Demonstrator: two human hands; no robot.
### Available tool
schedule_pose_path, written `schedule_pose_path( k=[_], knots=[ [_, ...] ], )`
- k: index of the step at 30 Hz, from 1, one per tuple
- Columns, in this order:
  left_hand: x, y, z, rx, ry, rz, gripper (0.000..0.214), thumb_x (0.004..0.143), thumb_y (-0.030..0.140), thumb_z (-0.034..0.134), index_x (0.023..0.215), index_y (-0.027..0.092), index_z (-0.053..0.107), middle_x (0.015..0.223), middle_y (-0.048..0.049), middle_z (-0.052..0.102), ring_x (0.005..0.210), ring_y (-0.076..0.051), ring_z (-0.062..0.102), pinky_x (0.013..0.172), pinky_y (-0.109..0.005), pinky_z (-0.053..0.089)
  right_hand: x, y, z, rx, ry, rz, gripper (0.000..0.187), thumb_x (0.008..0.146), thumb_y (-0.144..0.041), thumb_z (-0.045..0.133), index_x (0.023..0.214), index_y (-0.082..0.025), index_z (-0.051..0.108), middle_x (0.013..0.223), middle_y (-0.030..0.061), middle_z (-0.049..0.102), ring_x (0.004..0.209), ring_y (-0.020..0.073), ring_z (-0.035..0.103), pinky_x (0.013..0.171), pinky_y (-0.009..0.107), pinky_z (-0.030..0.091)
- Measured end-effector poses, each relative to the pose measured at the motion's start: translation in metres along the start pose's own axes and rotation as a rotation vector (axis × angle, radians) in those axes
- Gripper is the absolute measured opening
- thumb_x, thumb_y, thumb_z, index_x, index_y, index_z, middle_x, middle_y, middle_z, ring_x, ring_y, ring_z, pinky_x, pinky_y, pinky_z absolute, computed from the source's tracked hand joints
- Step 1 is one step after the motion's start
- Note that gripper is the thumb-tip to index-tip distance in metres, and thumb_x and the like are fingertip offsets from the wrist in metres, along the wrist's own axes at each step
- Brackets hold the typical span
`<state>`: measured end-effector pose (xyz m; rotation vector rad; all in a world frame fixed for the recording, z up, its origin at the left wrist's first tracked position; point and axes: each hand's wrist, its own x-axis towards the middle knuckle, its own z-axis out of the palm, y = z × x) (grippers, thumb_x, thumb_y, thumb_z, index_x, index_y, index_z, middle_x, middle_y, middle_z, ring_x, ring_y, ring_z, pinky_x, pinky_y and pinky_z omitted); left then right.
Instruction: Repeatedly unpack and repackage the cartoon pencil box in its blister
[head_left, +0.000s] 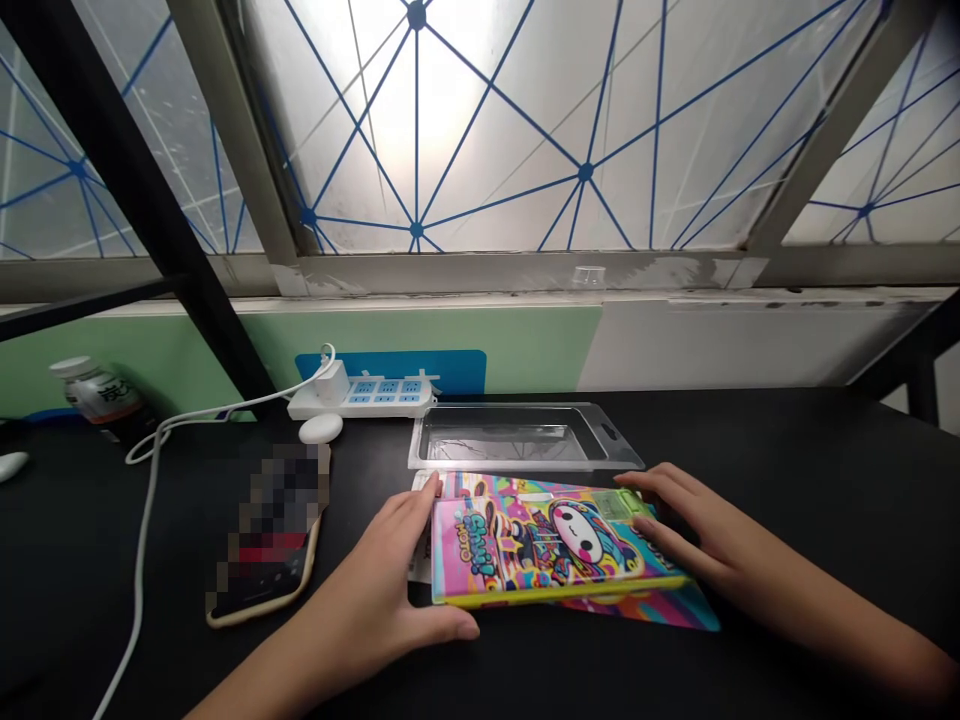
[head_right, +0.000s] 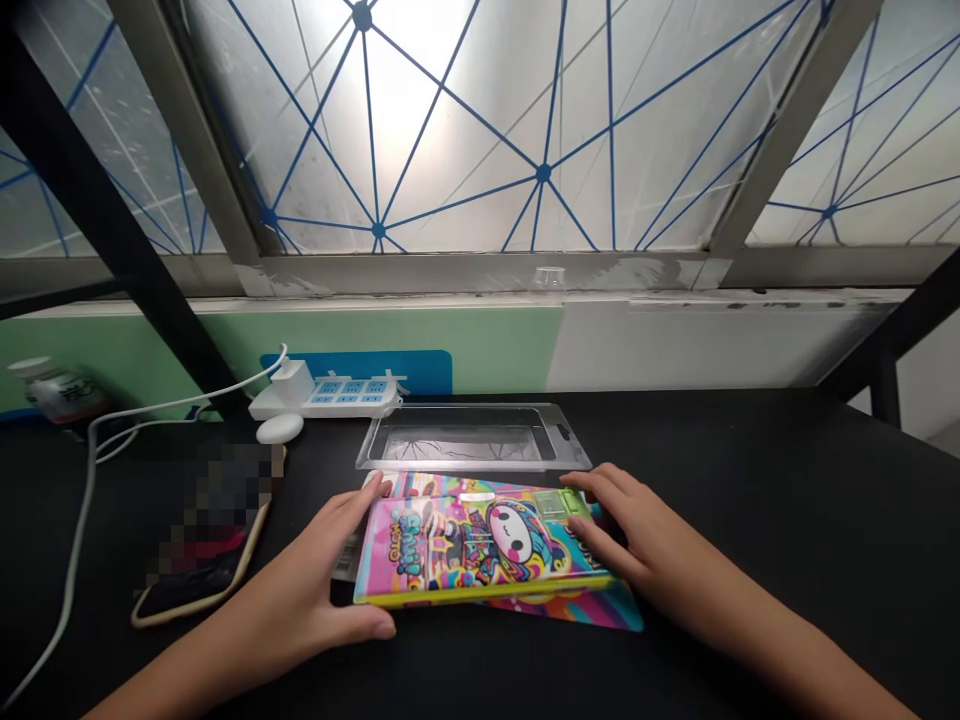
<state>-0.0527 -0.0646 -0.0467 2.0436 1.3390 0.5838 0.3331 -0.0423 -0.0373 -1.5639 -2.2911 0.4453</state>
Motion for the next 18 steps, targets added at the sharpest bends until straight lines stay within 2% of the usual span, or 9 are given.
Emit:
schedule_pose_path(
  k=[5,8,11,14,18],
  knots=[
    [-0.002,-0.001,0.002,-0.009,0.001,-0.043,0.111,0.071,0.049,0.082,0.159,0.027,0.017,0.157,-0.0119,0.037,0.144,-0.035,0.034,0.119,-0.051,0.028,0.011,-0.026,0.001,-0.212,0.062,-0.163,0.038,0.095,-0.053,0.051,0.121,-0.028,0.065,0.121,0.0121,0.064,0.108,0.0320,0.060,0.091,0.050,0.047],
    [-0.002,0.003,0.002,-0.007,0.018,-0.036,0.115,0.071,0.049,0.082,0.159,0.028,0.013,0.157,-0.0125,0.037,0.144,-0.036,0.035,0.118,-0.054,0.028,0.025,-0.054,0.012,-0.251,0.064,-0.233,0.034,0.097,-0.049,0.051,0.117,-0.026,0.066,0.113,0.0115,0.067,0.103,0.0306,0.060,0.086,0.049,0.047],
    [-0.001,0.007,0.000,-0.006,0.013,-0.034,0.115,0.072,0.045,0.082,0.160,0.027,0.010,0.157,-0.0129,0.038,0.143,-0.035,0.036,0.118,-0.054,0.028,0.041,-0.075,0.025,-0.256,0.095,-0.270,0.028,0.098,-0.041,0.050,0.103,-0.021,0.067,0.101,0.0114,0.067,0.093,0.0291,0.060,0.080,0.047,0.049],
    [-0.001,0.010,-0.003,-0.019,0.012,-0.031,0.113,0.074,0.044,0.080,0.160,0.023,0.011,0.156,-0.0141,0.040,0.142,-0.034,0.037,0.118,-0.051,0.029,0.050,-0.082,0.033,-0.236,0.134,-0.282,0.023,0.097,-0.038,0.052,0.092,-0.019,0.065,0.093,0.0104,0.065,0.087,0.0279,0.058,0.076,0.045,0.050],
    [-0.001,0.008,-0.003,-0.016,0.018,0.002,0.109,0.072,0.047,0.081,0.159,0.021,0.020,0.157,-0.0138,0.038,0.143,-0.033,0.036,0.118,-0.049,0.029,0.052,-0.080,0.035,-0.160,0.118,-0.337,0.019,0.100,-0.032,0.047,0.100,-0.021,0.062,0.100,0.0099,0.064,0.091,0.0256,0.057,0.080,0.043,0.050]
  ],
)
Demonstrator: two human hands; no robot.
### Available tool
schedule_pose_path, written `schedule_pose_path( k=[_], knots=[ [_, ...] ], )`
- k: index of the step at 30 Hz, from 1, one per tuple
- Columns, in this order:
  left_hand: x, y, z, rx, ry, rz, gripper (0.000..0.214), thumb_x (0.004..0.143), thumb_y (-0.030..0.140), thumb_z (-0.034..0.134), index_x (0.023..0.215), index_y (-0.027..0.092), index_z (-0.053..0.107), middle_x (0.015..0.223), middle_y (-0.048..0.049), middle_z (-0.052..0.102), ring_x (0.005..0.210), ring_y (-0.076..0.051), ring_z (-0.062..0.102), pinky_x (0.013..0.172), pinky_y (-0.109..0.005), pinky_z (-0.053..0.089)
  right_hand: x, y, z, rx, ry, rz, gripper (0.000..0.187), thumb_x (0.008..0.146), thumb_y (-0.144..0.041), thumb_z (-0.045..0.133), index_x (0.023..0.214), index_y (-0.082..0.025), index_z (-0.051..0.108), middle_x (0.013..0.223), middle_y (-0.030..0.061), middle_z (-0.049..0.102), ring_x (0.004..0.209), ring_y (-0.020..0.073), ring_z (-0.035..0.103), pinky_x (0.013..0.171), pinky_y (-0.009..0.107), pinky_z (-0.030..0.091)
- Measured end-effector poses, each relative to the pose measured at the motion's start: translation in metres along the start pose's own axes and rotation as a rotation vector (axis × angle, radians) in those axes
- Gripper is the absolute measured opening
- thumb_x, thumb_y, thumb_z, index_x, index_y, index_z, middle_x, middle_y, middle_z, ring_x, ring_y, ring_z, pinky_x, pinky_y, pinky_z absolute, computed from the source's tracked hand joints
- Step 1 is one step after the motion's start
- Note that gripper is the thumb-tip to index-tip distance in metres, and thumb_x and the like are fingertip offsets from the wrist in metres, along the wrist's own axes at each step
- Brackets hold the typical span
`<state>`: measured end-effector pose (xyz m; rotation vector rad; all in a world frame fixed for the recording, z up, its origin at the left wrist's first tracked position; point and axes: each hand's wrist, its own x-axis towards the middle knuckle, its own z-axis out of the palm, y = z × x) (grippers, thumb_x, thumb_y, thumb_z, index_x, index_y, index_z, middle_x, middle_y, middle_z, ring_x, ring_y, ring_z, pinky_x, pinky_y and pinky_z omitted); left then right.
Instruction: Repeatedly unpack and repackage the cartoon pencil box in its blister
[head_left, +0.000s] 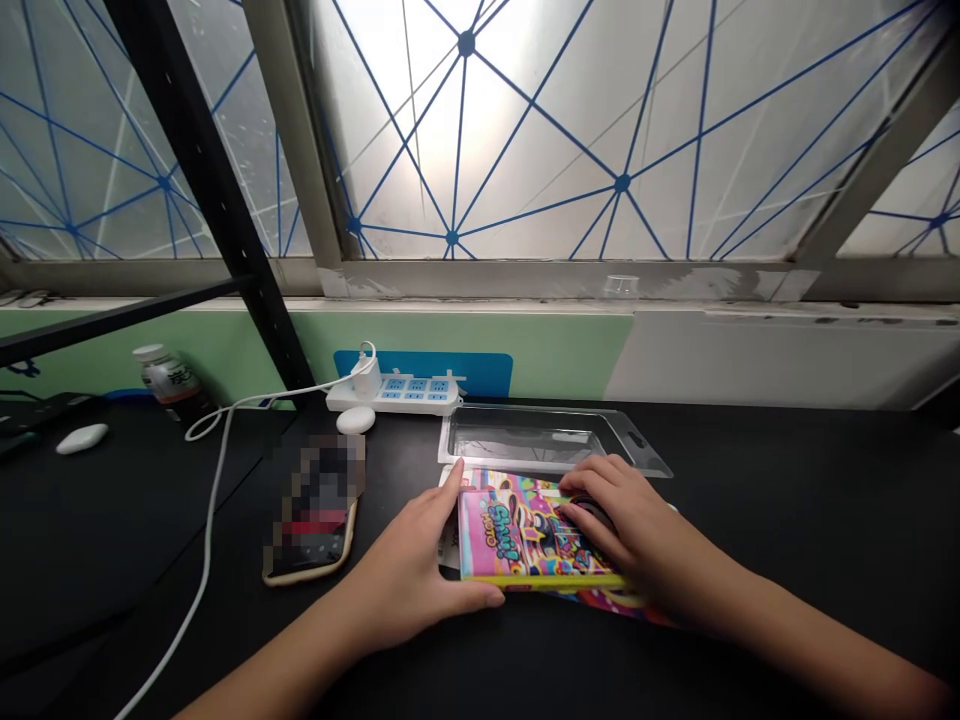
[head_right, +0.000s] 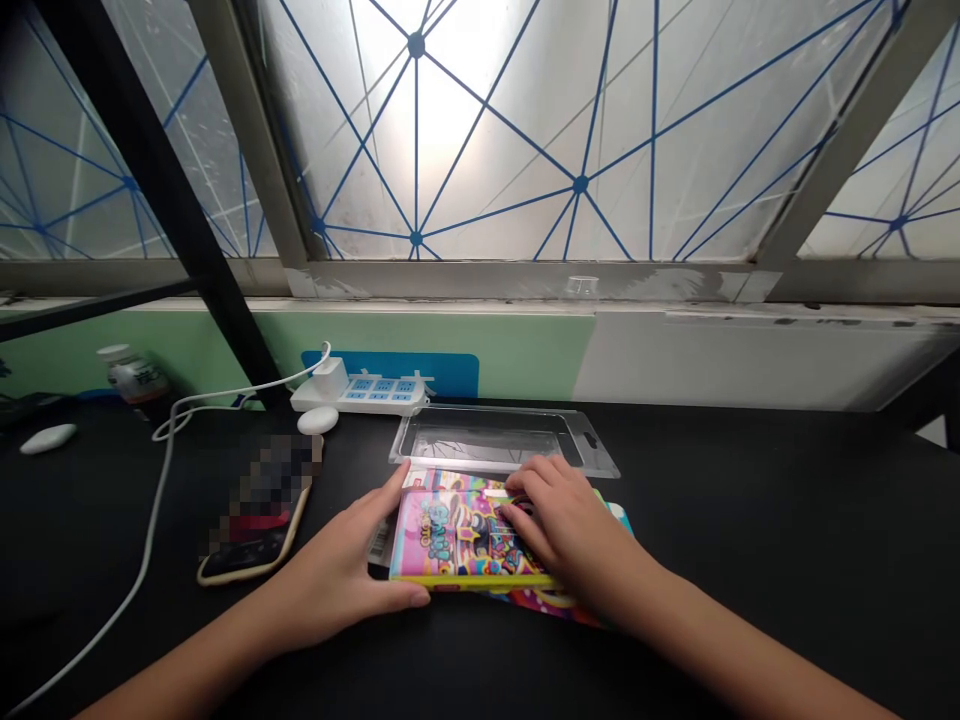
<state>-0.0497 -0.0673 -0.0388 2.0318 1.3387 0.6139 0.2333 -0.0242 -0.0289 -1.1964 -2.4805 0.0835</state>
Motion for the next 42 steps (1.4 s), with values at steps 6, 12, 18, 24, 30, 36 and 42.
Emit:
schedule_pose_path(
  k=[6,12,18,24,30,36,42],
  knots=[
    [-0.002,-0.003,0.001,0.023,0.028,0.009,0.109,0.073,0.050,0.080,0.158,0.019,0.021,0.156,-0.0160,0.038,0.144,-0.034,0.034,0.118,-0.050,0.029,0.001,0.001,0.008,-0.007,0.069,-0.029,0.014,0.098,-0.023,0.045,0.095,-0.021,0.059,0.096,0.0086,0.062,0.089,0.0246,0.055,0.081,0.043,0.050],
    [-0.001,0.000,0.002,0.023,0.037,0.026,0.113,0.074,0.051,0.079,0.160,0.022,0.010,0.161,-0.0149,0.029,0.145,-0.034,0.033,0.118,-0.052,0.028,0.007,-0.003,0.004,-0.048,0.220,-0.047,0.020,0.089,-0.010,0.039,0.090,-0.021,0.056,0.090,0.0085,0.059,0.086,0.0243,0.054,0.076,0.041,0.051],
    [-0.002,-0.001,-0.005,0.010,-0.016,0.100,0.083,0.080,0.051,0.075,0.151,0.025,0.040,0.155,-0.0115,0.043,0.143,-0.033,0.037,0.118,-0.049,0.030,-0.001,-0.005,-0.008,-0.186,0.450,-0.181,0.022,0.088,-0.006,0.043,0.099,-0.021,0.054,0.095,0.0089,0.062,0.092,0.0254,0.057,0.083,0.043,0.048],
    [-0.009,-0.013,-0.015,0.034,-0.087,0.113,0.063,0.101,0.058,0.032,0.156,0.027,0.028,0.163,-0.0038,0.028,0.151,-0.028,0.020,0.121,-0.047,0.021,-0.047,-0.009,-0.034,-0.166,0.344,-0.393,0.034,0.086,-0.008,0.058,0.116,-0.025,0.056,0.100,0.0039,0.068,0.088,0.0200,0.065,0.098,0.042,0.044],
    [-0.008,-0.009,-0.012,0.102,-0.109,0.054,0.075,0.094,0.058,0.052,0.157,0.030,0.021,0.164,-0.0037,0.022,0.151,-0.031,0.019,0.119,-0.051,0.025,-0.085,0.001,-0.049,0.079,-0.164,-0.308,0.045,0.080,-0.052,0.075,0.117,-0.029,0.064,0.114,0.0072,0.071,0.103,0.0287,0.068,0.101,0.044,0.049],
    [-0.007,-0.009,-0.011,0.125,-0.084,0.039,0.075,0.094,0.048,0.059,0.157,0.031,0.022,0.163,-0.0055,0.027,0.149,-0.031,0.024,0.118,-0.051,0.028,-0.099,0.050,-0.036,0.178,-0.207,0.128,0.105,0.066,-0.061,0.082,0.154,-0.041,0.028,0.163,0.0107,0.026,0.142,0.0440,0.034,0.104,0.059,0.046],
    [-0.008,-0.013,-0.009,0.076,-0.035,0.016,0.065,0.099,0.047,0.050,0.157,0.031,0.025,0.162,-0.0048,0.030,0.147,-0.030,0.031,0.118,-0.049,0.029,-0.099,0.058,-0.024,0.408,-0.123,0.242,0.067,0.084,-0.051,0.070,0.145,-0.036,0.046,0.161,0.0088,0.032,0.143,0.0380,0.036,0.112,0.055,0.039]
  ],
)
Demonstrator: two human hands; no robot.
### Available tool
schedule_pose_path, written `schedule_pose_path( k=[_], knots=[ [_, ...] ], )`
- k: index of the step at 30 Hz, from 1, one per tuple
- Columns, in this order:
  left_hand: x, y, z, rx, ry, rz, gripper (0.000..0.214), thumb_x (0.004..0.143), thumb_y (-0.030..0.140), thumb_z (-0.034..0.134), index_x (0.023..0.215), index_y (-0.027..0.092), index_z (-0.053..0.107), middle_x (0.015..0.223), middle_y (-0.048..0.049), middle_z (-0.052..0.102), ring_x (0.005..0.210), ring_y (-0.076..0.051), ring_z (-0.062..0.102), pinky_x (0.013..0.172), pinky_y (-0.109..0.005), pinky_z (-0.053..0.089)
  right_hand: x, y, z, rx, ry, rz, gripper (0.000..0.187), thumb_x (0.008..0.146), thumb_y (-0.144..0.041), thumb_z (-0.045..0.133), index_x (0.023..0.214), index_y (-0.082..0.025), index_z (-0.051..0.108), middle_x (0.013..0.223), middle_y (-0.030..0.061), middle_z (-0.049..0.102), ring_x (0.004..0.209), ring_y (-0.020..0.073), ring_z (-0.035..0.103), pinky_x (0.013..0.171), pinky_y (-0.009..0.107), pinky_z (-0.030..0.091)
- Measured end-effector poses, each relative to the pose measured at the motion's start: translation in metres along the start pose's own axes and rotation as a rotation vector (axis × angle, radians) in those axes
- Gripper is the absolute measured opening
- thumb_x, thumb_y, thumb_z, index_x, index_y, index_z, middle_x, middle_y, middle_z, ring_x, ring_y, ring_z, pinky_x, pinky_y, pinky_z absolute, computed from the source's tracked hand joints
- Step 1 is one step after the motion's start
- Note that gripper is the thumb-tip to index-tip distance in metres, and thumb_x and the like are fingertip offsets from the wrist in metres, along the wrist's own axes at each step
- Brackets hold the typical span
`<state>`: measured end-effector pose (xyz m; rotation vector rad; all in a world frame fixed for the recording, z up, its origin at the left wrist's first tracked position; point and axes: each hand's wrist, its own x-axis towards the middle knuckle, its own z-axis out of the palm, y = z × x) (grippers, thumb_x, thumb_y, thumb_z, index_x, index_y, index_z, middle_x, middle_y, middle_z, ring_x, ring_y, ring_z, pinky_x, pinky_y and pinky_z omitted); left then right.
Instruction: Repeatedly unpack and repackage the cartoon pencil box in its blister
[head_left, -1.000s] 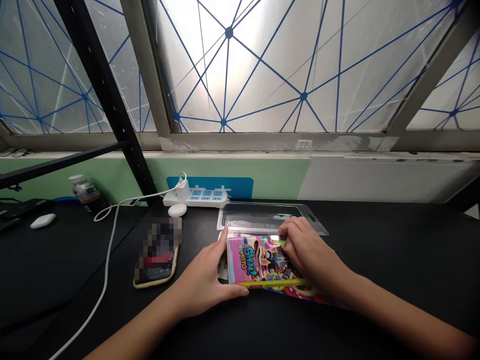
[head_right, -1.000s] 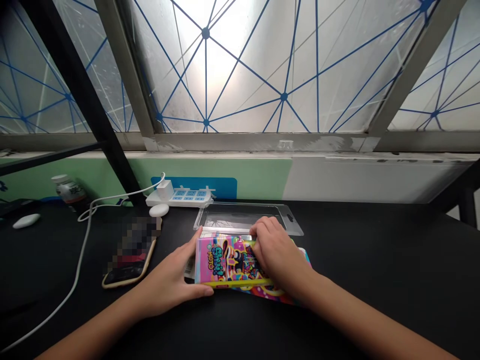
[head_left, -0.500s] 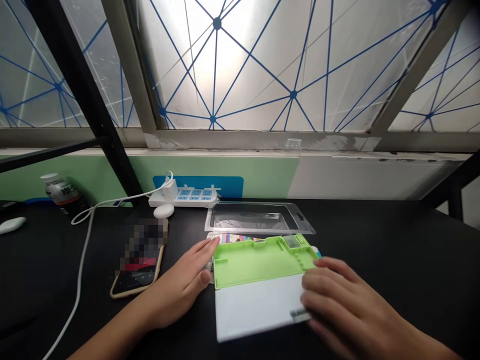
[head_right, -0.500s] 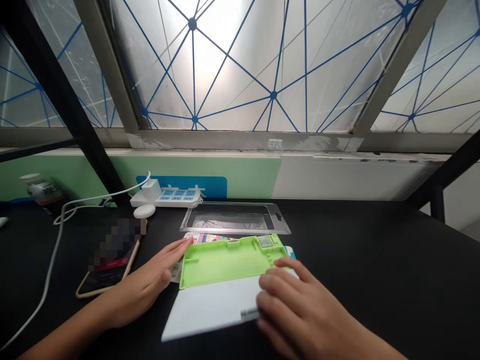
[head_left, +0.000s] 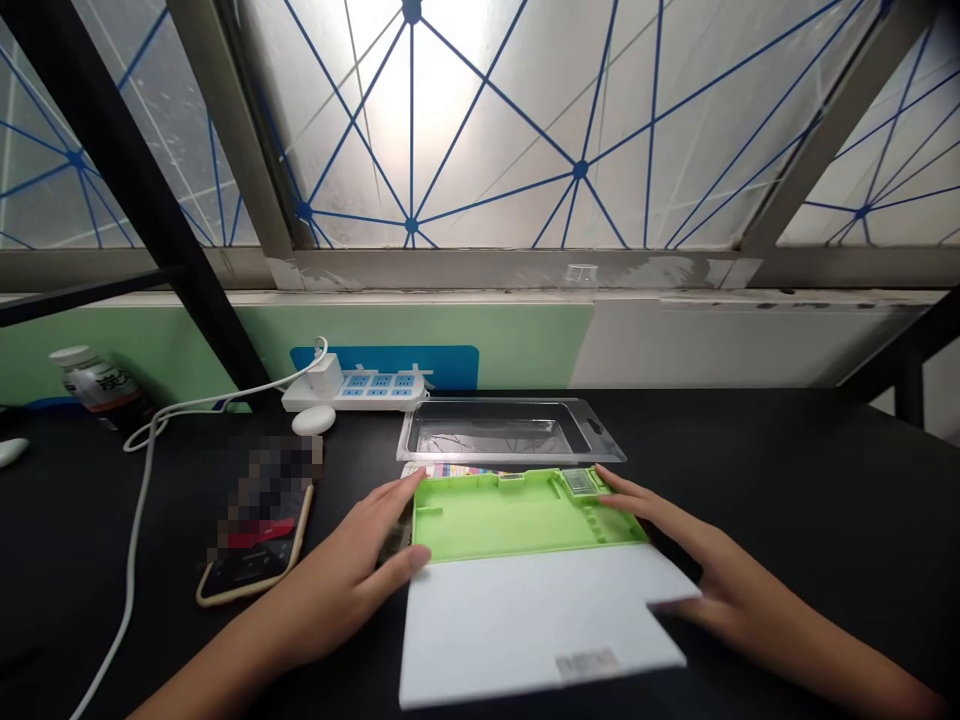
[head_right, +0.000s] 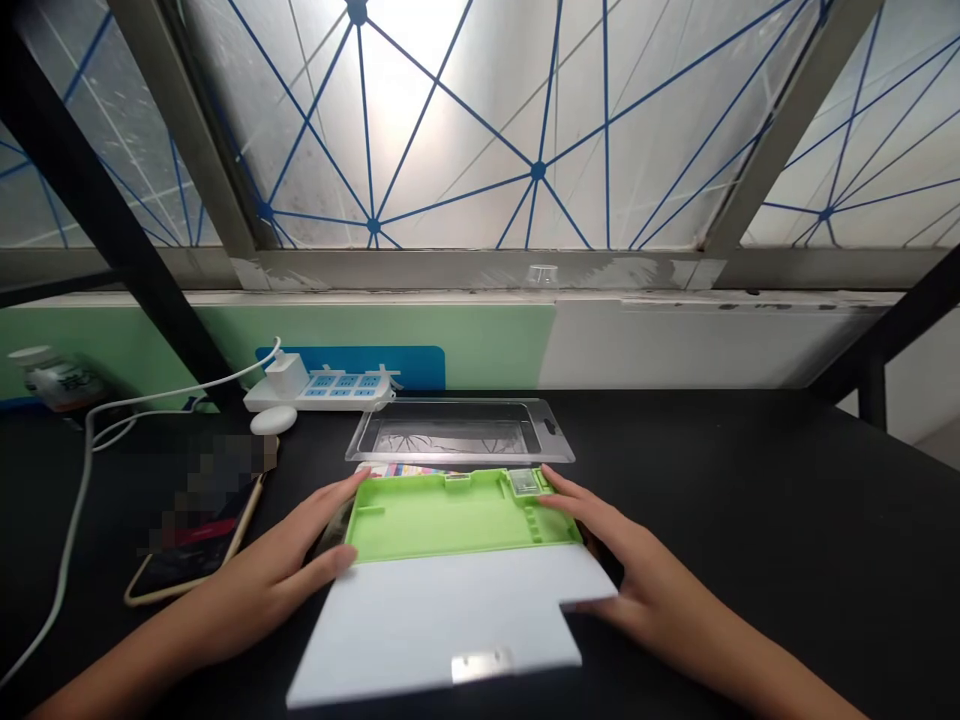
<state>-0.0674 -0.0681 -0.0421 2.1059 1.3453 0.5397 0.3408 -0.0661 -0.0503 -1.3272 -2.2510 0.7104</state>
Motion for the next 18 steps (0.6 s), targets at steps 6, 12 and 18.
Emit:
schedule_pose_path(
  k=[6,12,18],
  knots=[
    [-0.002,-0.004,-0.002,-0.123,0.004,-0.031,0.066,0.101,0.061,0.027,0.159,0.030,0.019,0.165,-0.0019,0.023,0.149,-0.027,0.025,0.121,-0.045,0.020,0.008,-0.004,0.003,0.125,0.191,0.108,0.052,0.091,-0.051,0.059,0.138,-0.029,0.051,0.147,0.0116,0.052,0.131,0.0336,0.053,0.103,0.046,0.051],
    [-0.001,-0.001,0.002,-0.085,-0.026,0.005,0.089,0.092,0.064,0.051,0.160,0.030,0.004,0.163,-0.0096,0.028,0.147,-0.031,0.030,0.119,-0.048,0.025,0.008,0.000,0.010,-0.068,0.142,0.084,0.073,0.085,-0.048,0.069,0.148,-0.026,0.041,0.150,0.0124,0.050,0.132,0.0346,0.053,0.107,0.048,0.048],
    [-0.006,0.006,0.015,0.051,0.246,0.142,0.092,0.085,0.041,0.070,0.157,0.037,0.013,0.157,-0.0059,0.039,0.142,-0.031,0.041,0.116,-0.047,0.035,0.000,-0.003,0.008,-0.046,0.320,-0.020,0.052,0.084,-0.043,0.071,0.133,-0.028,0.059,0.151,0.0100,0.049,0.132,0.0372,0.051,0.103,0.050,0.051]
  ],
)
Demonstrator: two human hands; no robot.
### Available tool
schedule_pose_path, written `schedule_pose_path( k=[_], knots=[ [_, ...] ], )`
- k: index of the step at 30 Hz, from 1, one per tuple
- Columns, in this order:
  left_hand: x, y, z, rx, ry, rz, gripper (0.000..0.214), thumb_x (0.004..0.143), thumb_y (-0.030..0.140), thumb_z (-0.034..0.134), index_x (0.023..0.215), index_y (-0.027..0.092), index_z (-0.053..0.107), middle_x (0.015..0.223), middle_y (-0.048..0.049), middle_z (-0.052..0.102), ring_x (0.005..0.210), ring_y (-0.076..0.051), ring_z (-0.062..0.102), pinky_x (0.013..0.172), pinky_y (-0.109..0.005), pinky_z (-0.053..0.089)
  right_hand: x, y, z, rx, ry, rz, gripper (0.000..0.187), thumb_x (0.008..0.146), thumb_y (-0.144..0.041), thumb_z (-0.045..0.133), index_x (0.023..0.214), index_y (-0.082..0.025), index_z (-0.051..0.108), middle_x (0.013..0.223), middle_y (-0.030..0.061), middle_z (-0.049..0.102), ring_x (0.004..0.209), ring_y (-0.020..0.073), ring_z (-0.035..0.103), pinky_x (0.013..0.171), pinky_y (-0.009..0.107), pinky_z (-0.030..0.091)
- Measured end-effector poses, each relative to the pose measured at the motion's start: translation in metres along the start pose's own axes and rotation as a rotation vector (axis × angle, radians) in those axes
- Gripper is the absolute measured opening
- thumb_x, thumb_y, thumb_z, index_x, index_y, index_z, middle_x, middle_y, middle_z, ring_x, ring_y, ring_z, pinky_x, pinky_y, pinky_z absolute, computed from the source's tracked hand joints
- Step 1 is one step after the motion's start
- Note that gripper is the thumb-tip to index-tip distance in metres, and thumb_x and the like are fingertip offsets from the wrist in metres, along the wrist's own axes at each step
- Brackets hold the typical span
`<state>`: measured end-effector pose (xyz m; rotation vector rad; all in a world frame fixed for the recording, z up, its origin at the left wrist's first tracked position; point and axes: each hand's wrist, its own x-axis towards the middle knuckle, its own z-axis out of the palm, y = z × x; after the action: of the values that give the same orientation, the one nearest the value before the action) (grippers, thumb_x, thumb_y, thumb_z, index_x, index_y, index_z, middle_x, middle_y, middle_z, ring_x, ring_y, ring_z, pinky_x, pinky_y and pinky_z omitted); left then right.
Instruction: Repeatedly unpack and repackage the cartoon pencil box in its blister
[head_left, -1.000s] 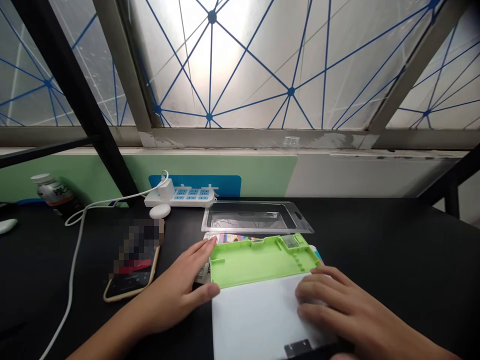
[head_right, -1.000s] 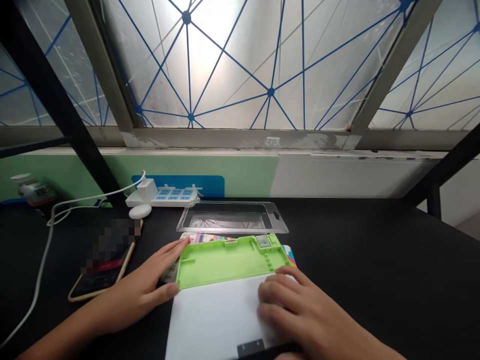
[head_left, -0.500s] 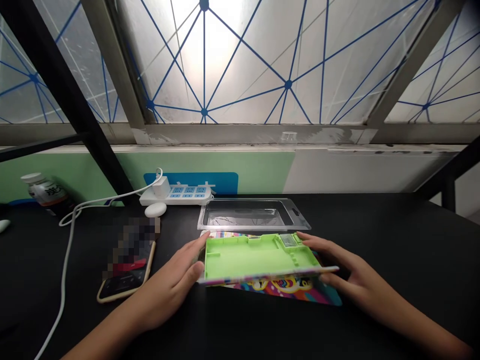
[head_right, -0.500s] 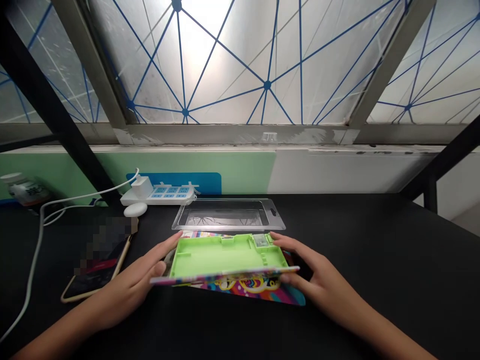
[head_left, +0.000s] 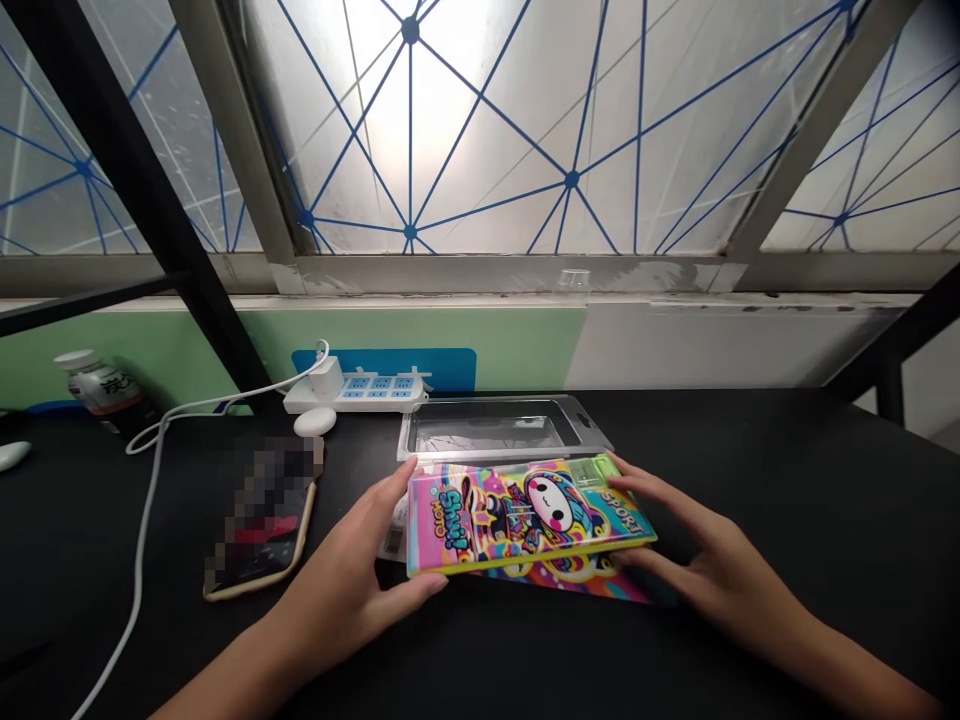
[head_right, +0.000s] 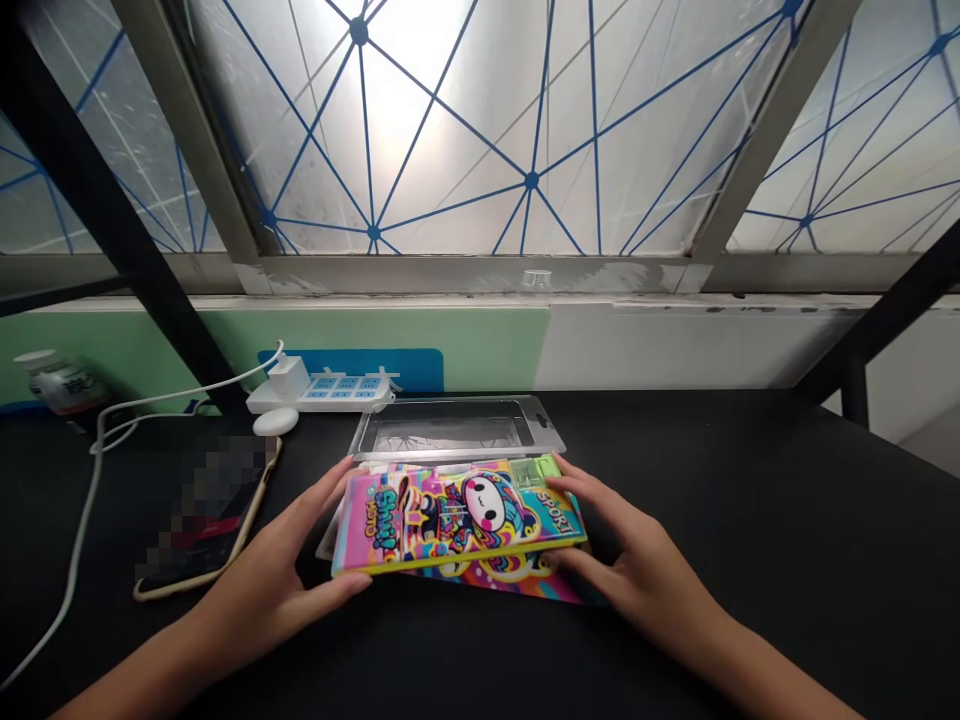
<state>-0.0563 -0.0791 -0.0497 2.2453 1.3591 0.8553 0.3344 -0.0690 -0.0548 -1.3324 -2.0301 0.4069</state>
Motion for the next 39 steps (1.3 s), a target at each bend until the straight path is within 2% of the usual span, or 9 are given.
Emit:
schedule_pose_path(
  k=[4,7,9,11,17,23,31,35,39],
  knots=[
    [0.023,0.020,-0.005,-0.100,0.190,-0.022,0.080,0.093,0.046,0.059,0.157,0.033,0.013,0.156,-0.0093,0.041,0.134,-0.032,0.051,0.106,-0.044,0.048,0.026,-0.012,-0.006,0.101,0.090,-0.043,0.050,0.085,-0.042,0.071,0.131,-0.030,0.057,0.151,0.0075,0.049,0.131,0.0356,0.053,0.100,0.047,0.055],
    [0.061,0.032,-0.012,-0.041,0.316,-0.140,0.091,0.083,0.056,0.069,0.155,0.027,0.023,0.154,-0.0127,0.043,0.134,-0.037,0.049,0.106,-0.048,0.046,0.063,-0.015,-0.004,0.178,0.129,-0.062,0.052,0.082,-0.044,0.074,0.129,-0.028,0.058,0.146,0.0085,0.055,0.128,0.0342,0.056,0.105,0.049,0.051],
    [0.083,0.030,-0.014,-0.016,0.347,-0.151,0.089,0.082,0.057,0.070,0.153,0.025,0.029,0.152,-0.0130,0.045,0.136,-0.036,0.047,0.107,-0.048,0.045,0.083,-0.011,0.002,0.228,0.150,-0.052,0.053,0.081,-0.045,0.074,0.128,-0.026,0.059,0.144,0.0094,0.056,0.125,0.0335,0.058,0.105,0.050,0.051],
    [0.095,0.020,-0.010,0.018,0.290,-0.155,0.081,0.084,0.056,0.068,0.150,0.024,0.035,0.152,-0.0132,0.046,0.136,-0.035,0.047,0.108,-0.049,0.042,0.095,-0.003,0.010,0.213,0.146,-0.042,0.053,0.081,-0.047,0.074,0.127,-0.025,0.060,0.142,0.0101,0.058,0.124,0.0335,0.059,0.105,0.050,0.050],
    [0.087,-0.005,0.008,0.039,0.088,-0.279,0.085,0.088,0.059,0.060,0.155,0.021,0.024,0.146,-0.0167,0.052,0.128,-0.036,0.055,0.100,-0.046,0.048,0.092,0.018,0.029,-0.008,0.023,-0.037,0.054,0.087,-0.048,0.066,0.134,-0.026,0.052,0.144,0.0100,0.055,0.127,0.0332,0.055,0.105,0.053,0.046],
    [0.084,0.000,0.014,0.052,0.130,-0.297,0.091,0.088,0.061,0.059,0.158,0.024,0.014,0.141,-0.0171,0.057,0.123,-0.036,0.060,0.094,-0.044,0.050,0.091,0.019,0.031,-0.082,-0.010,-0.007,0.052,0.093,-0.049,0.056,0.140,-0.029,0.046,0.150,0.0075,0.049,0.127,0.0326,0.055,0.104,0.052,0.046],
    [0.087,-0.002,0.020,0.035,0.217,-0.319,0.098,0.083,0.063,0.065,0.157,0.028,0.012,0.152,-0.0161,0.044,0.134,-0.036,0.048,0.105,-0.049,0.043,0.096,0.022,0.039,-0.189,0.016,-0.059,0.047,0.099,-0.046,0.045,0.142,-0.028,0.048,0.149,0.0078,0.052,0.135,0.0315,0.049,0.107,0.054,0.041],
    [0.088,-0.009,0.022,0.060,0.233,-0.261,0.092,0.084,0.062,0.065,0.156,0.027,0.019,0.153,-0.0148,0.041,0.140,-0.035,0.040,0.109,-0.049,0.039,0.095,0.025,0.039,-0.269,-0.001,-0.128,0.038,0.102,-0.041,0.038,0.131,-0.029,0.059,0.143,0.0062,0.058,0.138,0.0301,0.046,0.108,0.059,0.037],
    [0.088,-0.011,0.021,0.199,0.189,-0.224,0.078,0.091,0.065,0.050,0.154,0.025,0.027,0.151,-0.0155,0.043,0.140,-0.036,0.037,0.110,-0.056,0.035,0.089,0.021,0.037,-0.388,0.058,-0.221,0.035,0.102,-0.040,0.040,0.130,-0.028,0.058,0.146,0.0089,0.055,0.137,0.0305,0.047,0.109,0.063,0.030]
  ],
)
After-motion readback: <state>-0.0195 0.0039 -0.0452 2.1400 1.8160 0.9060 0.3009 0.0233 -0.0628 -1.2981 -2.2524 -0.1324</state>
